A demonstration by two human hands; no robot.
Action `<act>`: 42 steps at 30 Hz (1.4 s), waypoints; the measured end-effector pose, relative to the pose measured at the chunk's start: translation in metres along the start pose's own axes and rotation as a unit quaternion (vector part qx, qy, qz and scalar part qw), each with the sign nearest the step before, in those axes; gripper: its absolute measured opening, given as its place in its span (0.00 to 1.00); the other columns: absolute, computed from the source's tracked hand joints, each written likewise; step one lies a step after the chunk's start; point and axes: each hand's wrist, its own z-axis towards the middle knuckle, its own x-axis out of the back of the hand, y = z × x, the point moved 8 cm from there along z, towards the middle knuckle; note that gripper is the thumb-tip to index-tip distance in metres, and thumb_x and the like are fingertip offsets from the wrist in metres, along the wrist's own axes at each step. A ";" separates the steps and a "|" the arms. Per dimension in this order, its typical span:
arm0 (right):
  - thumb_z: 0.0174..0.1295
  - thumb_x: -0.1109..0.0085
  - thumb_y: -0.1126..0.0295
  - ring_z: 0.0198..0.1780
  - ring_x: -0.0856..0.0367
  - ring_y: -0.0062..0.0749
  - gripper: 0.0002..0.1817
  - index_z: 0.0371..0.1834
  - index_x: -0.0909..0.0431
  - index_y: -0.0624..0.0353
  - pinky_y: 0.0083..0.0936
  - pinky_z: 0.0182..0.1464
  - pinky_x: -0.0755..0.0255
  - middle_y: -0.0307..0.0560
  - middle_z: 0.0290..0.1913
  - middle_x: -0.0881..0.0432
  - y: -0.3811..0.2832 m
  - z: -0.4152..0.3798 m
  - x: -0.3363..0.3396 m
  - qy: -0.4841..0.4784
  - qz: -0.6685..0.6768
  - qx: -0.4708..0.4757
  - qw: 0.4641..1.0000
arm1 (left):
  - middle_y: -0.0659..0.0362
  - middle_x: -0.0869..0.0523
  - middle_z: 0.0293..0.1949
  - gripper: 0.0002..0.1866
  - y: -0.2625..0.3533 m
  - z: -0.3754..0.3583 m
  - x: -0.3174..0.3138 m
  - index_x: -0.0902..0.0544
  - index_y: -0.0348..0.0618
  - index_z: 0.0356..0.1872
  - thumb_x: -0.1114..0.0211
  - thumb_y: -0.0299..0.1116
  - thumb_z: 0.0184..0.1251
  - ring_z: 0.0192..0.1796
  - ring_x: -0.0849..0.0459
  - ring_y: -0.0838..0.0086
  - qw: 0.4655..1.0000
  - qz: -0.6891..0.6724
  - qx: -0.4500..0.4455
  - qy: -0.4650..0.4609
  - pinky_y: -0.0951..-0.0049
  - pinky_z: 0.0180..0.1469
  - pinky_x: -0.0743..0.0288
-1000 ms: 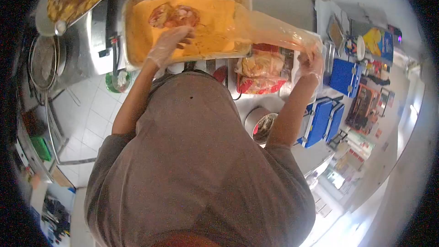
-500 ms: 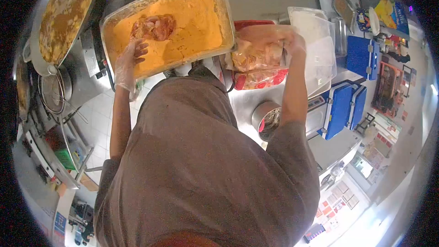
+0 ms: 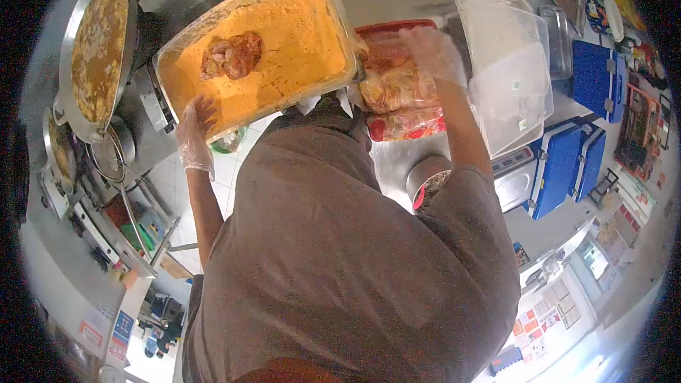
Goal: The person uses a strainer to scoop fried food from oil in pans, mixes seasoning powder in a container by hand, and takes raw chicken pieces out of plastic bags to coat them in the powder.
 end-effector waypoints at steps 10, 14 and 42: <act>0.70 0.45 0.58 0.49 0.16 0.56 0.16 0.45 0.16 0.59 0.46 0.53 0.23 0.57 0.44 0.14 -0.043 0.040 -0.005 -0.052 0.081 0.081 0.992 | 0.45 0.15 0.59 0.36 0.015 0.028 -0.024 0.25 0.33 0.67 0.30 0.52 0.68 0.54 0.13 0.62 0.956 0.251 -0.148 0.024 0.63 0.57 0.20; 0.74 0.49 0.58 0.55 0.17 0.56 0.17 0.53 0.20 0.56 0.45 0.57 0.24 0.59 0.51 0.15 -0.070 0.012 0.067 0.066 0.100 0.079 0.990 | 0.42 0.17 0.61 0.45 0.038 0.066 -0.080 0.25 0.38 0.67 0.19 0.52 0.50 0.61 0.16 0.54 0.945 0.287 -0.146 -0.048 0.61 0.64 0.24; 0.63 0.41 0.62 0.56 0.16 0.43 0.18 0.56 0.19 0.51 0.39 0.57 0.20 0.49 0.50 0.16 -0.448 0.101 0.031 -0.050 -0.042 0.328 0.942 | 0.52 0.09 0.41 0.26 -0.037 0.104 0.044 0.20 0.52 0.62 0.26 0.44 0.65 0.37 0.10 0.65 0.962 0.240 -0.116 -0.063 0.62 0.37 0.17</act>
